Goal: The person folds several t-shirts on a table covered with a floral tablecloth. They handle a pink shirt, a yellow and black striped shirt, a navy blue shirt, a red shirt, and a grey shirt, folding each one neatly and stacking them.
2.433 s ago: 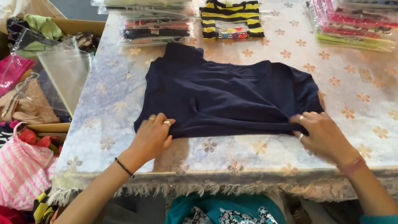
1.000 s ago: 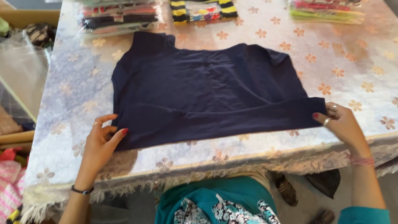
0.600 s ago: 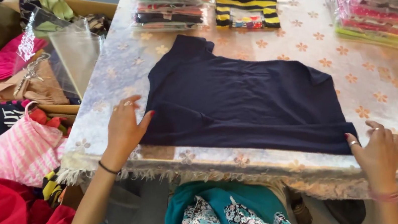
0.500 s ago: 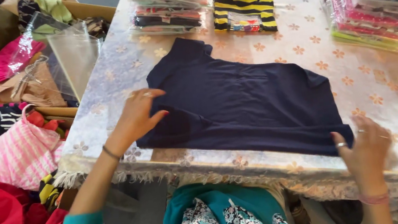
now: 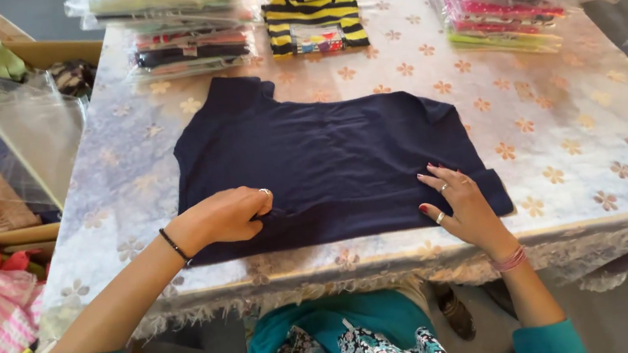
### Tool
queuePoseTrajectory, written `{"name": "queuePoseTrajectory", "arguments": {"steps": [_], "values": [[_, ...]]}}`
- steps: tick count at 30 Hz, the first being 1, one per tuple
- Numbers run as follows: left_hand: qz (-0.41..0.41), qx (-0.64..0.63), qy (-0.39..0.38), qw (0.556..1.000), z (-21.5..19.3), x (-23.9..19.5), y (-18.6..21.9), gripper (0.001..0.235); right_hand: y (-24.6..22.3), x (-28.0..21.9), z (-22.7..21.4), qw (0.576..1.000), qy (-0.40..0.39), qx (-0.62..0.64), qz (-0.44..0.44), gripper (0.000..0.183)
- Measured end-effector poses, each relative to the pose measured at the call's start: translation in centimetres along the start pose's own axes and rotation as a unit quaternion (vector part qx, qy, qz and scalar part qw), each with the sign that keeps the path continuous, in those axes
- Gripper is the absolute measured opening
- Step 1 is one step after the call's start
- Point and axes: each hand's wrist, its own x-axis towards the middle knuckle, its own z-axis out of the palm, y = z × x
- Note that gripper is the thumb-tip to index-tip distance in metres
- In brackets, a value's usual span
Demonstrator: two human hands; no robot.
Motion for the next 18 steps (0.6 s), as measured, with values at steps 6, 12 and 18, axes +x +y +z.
{"name": "queuePoseTrajectory", "arguments": {"steps": [6,12,18], "values": [[-0.002,-0.175,0.006,0.985,-3.5,-0.5,-0.3,0.026,-0.1,-0.1,-0.1,1.0,-0.008,0.009,0.003,0.056],[-0.021,0.125,0.237,0.963,-2.3,-0.5,-3.7,0.04,-0.1,-0.1,0.1,1.0,-0.009,-0.004,0.005,0.056],[-0.065,0.074,0.245,0.964,5.8,0.2,-3.8,0.068,1.6,0.8,-0.6,0.999,-0.029,0.019,-0.023,0.054]]}}
